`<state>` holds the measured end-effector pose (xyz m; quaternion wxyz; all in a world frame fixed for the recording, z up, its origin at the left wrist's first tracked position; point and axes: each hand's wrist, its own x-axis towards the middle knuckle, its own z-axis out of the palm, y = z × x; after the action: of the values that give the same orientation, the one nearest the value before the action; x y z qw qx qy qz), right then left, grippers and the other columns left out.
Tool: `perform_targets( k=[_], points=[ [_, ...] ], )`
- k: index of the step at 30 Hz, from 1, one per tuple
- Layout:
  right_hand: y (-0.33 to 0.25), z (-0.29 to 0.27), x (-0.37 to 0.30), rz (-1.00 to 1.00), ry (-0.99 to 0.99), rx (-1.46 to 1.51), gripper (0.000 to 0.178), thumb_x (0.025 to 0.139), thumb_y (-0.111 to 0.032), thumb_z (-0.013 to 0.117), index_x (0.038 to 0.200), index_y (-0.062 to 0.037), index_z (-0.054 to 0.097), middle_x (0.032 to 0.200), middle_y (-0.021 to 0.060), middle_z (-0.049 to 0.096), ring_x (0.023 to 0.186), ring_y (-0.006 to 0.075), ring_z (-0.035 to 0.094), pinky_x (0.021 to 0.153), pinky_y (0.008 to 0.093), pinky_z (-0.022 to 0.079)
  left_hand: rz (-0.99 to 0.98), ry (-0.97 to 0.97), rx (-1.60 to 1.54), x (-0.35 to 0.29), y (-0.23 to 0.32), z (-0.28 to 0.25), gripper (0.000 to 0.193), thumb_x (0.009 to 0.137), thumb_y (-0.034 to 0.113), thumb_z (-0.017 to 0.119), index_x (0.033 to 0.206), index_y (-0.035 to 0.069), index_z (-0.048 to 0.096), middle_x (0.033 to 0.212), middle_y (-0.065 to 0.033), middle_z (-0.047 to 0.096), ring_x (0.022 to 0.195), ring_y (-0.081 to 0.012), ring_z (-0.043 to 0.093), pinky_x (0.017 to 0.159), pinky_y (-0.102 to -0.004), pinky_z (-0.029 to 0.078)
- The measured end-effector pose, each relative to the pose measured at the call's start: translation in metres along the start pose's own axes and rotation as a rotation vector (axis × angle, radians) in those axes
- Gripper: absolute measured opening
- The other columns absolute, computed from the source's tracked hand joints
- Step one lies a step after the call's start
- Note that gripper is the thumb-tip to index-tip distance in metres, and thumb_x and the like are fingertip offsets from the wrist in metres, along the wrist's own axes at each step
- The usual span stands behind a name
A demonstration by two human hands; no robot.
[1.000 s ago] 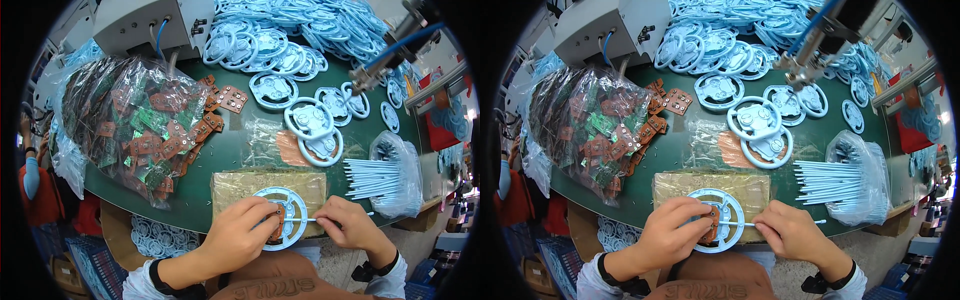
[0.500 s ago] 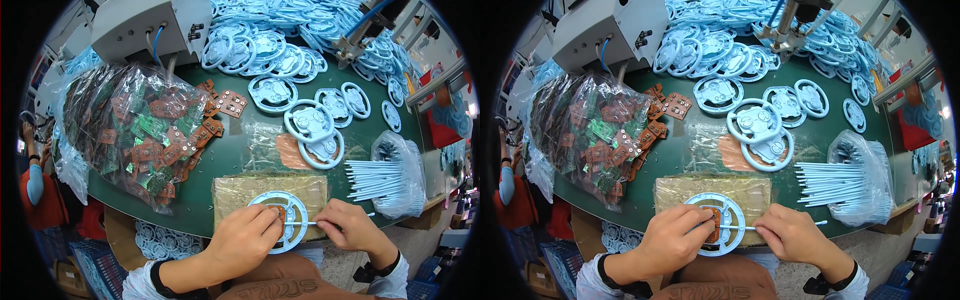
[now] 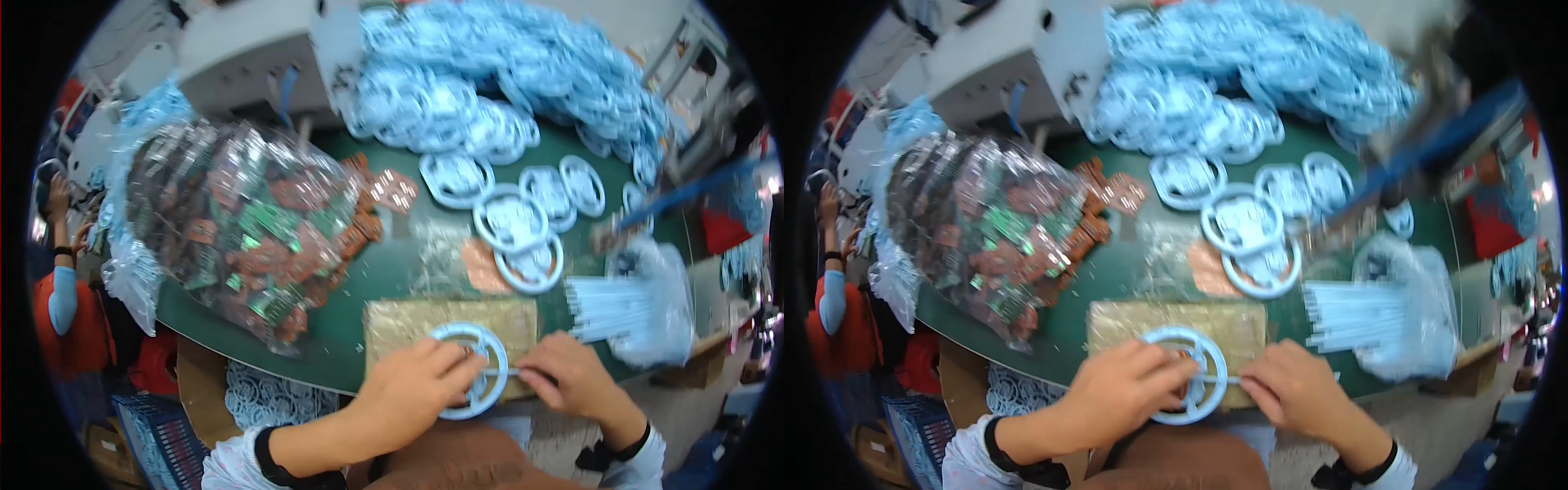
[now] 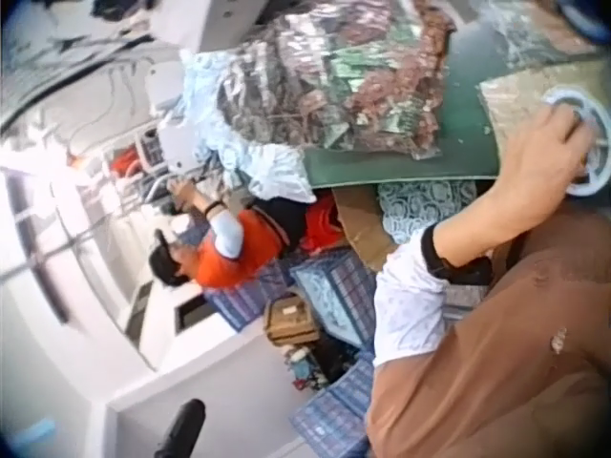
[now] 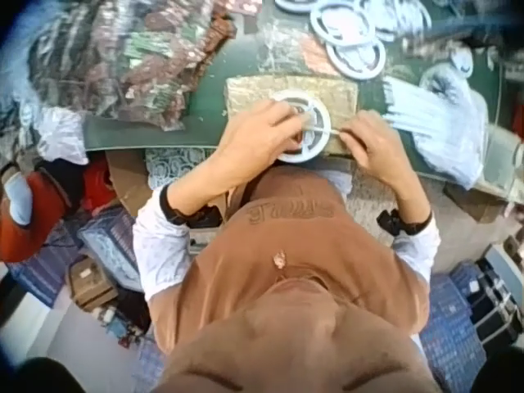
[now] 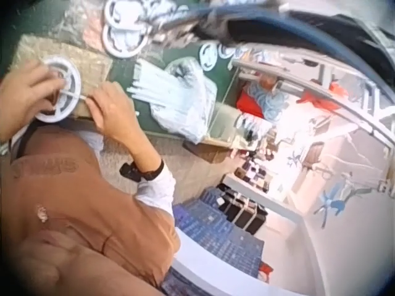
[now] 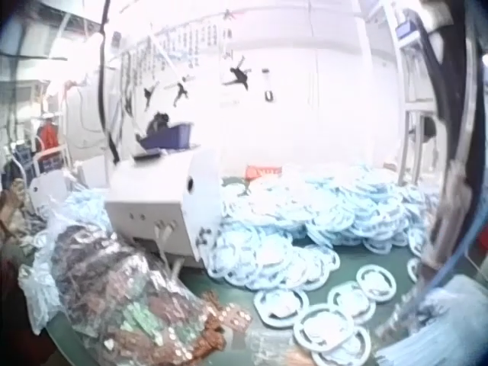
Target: Assembling small electronic circuit boards into light blue plastic housings using a pneumatic assembly tool.
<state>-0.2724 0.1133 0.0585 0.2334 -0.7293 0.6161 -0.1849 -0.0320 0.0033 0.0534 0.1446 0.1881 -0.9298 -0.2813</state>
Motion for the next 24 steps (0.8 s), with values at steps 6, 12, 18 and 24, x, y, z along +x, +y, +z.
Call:
perform_targets(
  k=[6,12,18,24],
  points=[
    [-0.049,-0.025,-0.005,-0.191,0.209,-0.034,0.044,0.084,-0.010,0.069,0.128,-0.0060,0.058,0.094,0.0147,0.066,0.080,0.0298,0.063,0.072,0.0378,0.050,0.128,0.040,-0.084,-0.002,0.008,0.006,0.025,0.078,0.014,0.072,0.103,0.013,0.074,0.092,-0.0095,0.057,0.084,-0.0285,0.058,0.068,-0.0392,0.048],
    [-0.133,-0.056,0.049,-0.692,0.175,0.192,0.070,0.083,-0.002,0.071,0.145,-0.0210,0.044,0.094,0.0158,0.069,0.062,0.0301,0.062,0.049,0.0372,0.046,0.084,0.040,-0.119,-0.010,0.000,0.019,0.028,0.083,0.022,0.067,0.109,0.014,0.070,0.100,-0.0119,0.057,0.091,-0.0329,0.056,0.076,-0.0449,0.048],
    [-0.164,-0.049,0.099,-0.933,0.405,0.199,0.077,0.082,-0.001,0.075,0.143,-0.0360,0.043,0.098,0.0181,0.069,0.061,0.0257,0.061,0.047,0.0338,0.046,-0.028,0.115,-1.040,-0.011,-0.007,-0.012,0.029,0.091,0.027,0.060,0.112,0.008,0.067,0.115,-0.0170,0.059,0.101,-0.0393,0.053,0.083,-0.0486,0.046],
    [-0.191,-0.078,0.115,-1.058,0.114,0.205,0.052,0.094,-0.048,0.061,0.134,-0.0154,0.055,0.102,0.0238,0.067,0.066,0.0271,0.064,0.050,0.0334,0.049,-0.016,0.252,-0.844,-0.004,-0.007,0.012,0.028,0.090,0.026,0.062,0.111,0.009,0.067,0.113,-0.0165,0.059,0.100,-0.0384,0.054,0.083,-0.0478,0.046]
  ],
)
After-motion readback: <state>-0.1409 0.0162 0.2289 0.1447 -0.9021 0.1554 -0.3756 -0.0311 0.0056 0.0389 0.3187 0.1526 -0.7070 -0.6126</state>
